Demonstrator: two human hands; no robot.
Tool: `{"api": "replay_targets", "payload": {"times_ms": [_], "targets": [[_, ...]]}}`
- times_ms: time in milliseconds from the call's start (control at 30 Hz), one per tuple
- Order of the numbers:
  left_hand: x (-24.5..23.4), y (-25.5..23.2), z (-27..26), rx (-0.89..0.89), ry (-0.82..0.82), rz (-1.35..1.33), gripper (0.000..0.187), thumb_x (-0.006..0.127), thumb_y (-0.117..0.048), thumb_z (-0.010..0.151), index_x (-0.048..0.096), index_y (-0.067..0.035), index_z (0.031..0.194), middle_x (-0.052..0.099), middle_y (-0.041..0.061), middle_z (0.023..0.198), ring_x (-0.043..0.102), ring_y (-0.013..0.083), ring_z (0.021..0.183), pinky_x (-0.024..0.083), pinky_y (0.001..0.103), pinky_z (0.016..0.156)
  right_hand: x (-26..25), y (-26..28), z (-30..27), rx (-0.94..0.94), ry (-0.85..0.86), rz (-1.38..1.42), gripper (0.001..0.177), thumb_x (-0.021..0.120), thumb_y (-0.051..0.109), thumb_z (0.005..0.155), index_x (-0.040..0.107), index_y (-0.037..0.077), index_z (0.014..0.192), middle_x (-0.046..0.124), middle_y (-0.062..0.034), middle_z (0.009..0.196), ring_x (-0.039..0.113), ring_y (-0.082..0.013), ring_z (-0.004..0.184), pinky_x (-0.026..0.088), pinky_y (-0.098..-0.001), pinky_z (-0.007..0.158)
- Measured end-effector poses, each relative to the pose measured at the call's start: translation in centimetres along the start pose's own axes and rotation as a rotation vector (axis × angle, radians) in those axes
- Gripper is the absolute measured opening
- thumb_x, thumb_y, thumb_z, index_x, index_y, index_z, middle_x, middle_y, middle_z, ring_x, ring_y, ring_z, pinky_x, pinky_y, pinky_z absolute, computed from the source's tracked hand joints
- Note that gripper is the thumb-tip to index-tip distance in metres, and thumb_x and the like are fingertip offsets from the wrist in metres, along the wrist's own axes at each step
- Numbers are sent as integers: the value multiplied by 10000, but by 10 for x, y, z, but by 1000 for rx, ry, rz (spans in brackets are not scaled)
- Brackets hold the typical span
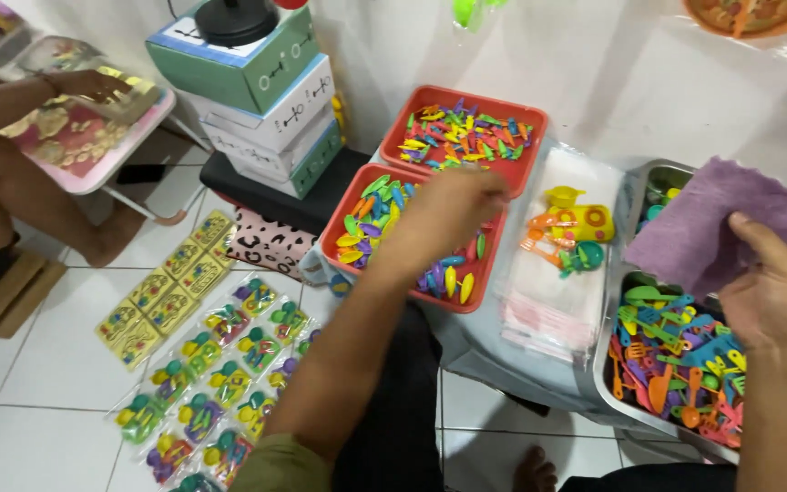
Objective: The person sits on the floor and wipes various colorful plastic toys, including a yellow toy, a green spoon, and an orange fork, using a purple cloth. The toys are taken from metal trays and placed back after cleaning.
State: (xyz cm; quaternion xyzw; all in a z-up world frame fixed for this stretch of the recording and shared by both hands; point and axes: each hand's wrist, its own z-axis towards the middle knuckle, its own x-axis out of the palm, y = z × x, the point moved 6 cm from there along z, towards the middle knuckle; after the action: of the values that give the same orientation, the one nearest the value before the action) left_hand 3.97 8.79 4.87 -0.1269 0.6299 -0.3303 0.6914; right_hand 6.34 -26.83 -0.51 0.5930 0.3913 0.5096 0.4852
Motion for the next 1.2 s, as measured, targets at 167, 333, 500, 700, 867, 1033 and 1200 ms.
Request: {"api": "replay_targets", "payload": {"times_ms": [167,333,500,700,867,1033,1200], "targets": [[-35,66,-42,-89,194,329,299,658,-176,899,732,-144,1187,716,67,1201,611,293,1165,477,468,940,-8,-8,4,-38,21,-22,185,693,192,1062,617,350,1119,694,163,1097,700,-15,1074,597,-231,956],[-40,61,-73,-168,367,423,554,784,-438,848,662,-166,1315,644,73,1279,563,280,1211,479,449,930,12,6,-9,-32,25,-92,176,698,203,1026,651,309,1157,684,136,1139,674,-64,1138,586,-270,935],[-34,66,-80,-158,331,459,292,831,-403,832,773,-212,1046,675,36,1108,624,255,1048,490,441,824,26,14,-23,0,56,-126,155,685,203,1035,654,298,1155,697,102,1177,696,-106,1187,627,-326,977],[-52,58,-85,-223,327,298,294,775,-385,871,724,-172,1065,693,26,1158,614,238,1073,495,408,821,26,25,-32,-2,19,-104,139,710,191,1010,671,260,1124,721,83,1122,733,-101,1056,636,-305,910],[-78,50,-81,-324,244,288,231,736,-372,925,725,-160,1017,704,28,1063,641,203,927,500,386,693,16,20,-28,-4,15,-154,89,714,221,1063,647,258,1018,693,68,1028,724,-141,980,643,-365,803],[-72,56,-71,-288,139,389,537,717,-310,905,584,-169,1406,561,99,1392,518,304,1289,413,529,1028,31,28,-35,-14,74,-76,177,680,188,1017,661,258,1178,713,80,1166,725,-108,1104,634,-308,951],[-12,61,-64,44,359,279,471,766,-277,871,680,-156,1318,638,75,1335,527,281,1269,437,464,1002,32,24,-31,-31,96,-87,206,662,194,1031,653,241,1231,706,69,1199,716,-115,1129,626,-305,982]]}}
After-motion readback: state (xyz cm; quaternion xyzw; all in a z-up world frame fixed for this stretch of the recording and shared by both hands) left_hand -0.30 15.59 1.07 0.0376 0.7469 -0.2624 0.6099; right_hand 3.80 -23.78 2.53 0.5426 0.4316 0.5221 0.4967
